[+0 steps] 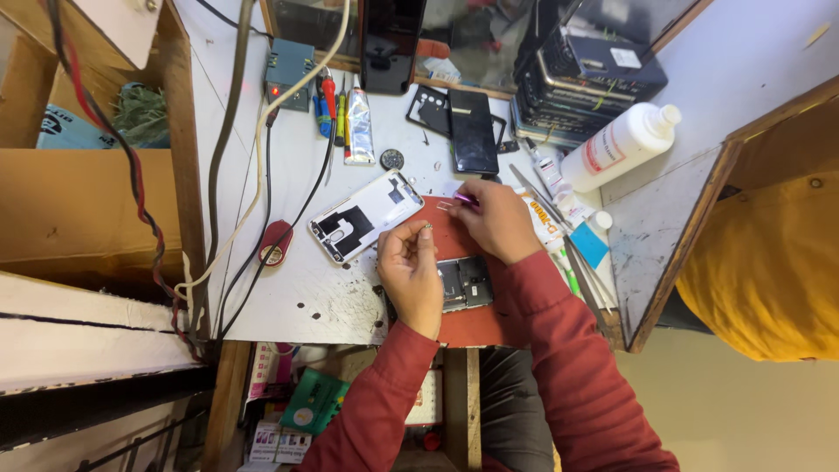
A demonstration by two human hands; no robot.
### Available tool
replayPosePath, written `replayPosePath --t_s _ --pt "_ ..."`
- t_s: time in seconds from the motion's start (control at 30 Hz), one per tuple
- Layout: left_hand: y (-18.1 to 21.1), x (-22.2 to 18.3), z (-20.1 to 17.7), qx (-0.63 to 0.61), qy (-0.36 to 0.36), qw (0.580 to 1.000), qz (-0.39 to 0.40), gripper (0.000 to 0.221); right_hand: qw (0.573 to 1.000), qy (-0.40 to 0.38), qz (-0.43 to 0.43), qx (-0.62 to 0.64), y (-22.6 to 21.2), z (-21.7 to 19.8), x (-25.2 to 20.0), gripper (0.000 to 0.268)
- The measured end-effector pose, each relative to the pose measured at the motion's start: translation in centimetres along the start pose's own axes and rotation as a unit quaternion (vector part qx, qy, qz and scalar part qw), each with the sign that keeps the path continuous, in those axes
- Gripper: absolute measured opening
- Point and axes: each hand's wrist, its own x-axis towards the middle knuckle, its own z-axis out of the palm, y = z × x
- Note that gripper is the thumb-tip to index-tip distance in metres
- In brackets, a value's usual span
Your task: The person disassembles a phone, uses tweezers to remove internal components, and applies a soldering iron to the edges and circuit board of the device.
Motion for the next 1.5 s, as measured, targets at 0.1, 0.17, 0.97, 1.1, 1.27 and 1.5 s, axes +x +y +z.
replayPosePath --t_s 0.1,0.17,0.97,1.1,1.27,1.5 --pt "-0.4 0.1 -0.2 -0.002 0.0 1.0 0.01 0.006 0.981 0.014 0.057 0.184 0.8 -1.8 -1.1 0.017" --pt "-0.8 0.0 -0.1 -0.013 -0.009 0.999 0.028 0.007 0.951 0.031 0.074 0.297 1.9 -4.7 -2.0 0.011" --pt "0.4 -0.3 0.2 0.036 -0.026 0.999 -0.002 0.006 0.807 0.192 0.268 0.491 10.9 -28.2 -9.5 0.008" --pt "0.3 -0.3 0.1 0.037 -0.03 0.999 -0.002 0.007 0.812 0.192 0.288 0.47 10.9 -28.5 -9.7 0.009" --pt "0.5 -0.3 0.2 0.041 -0.031 0.999 0.0 0.006 0.836 0.193 0.276 0.434 10.1 -28.5 -9.8 0.008" --pt "0.6 -0.3 0.1 0.035 -0.032 0.999 -0.015 0.008 0.825 0.142 0.204 0.508 12.7 -28.1 -10.6 0.007"
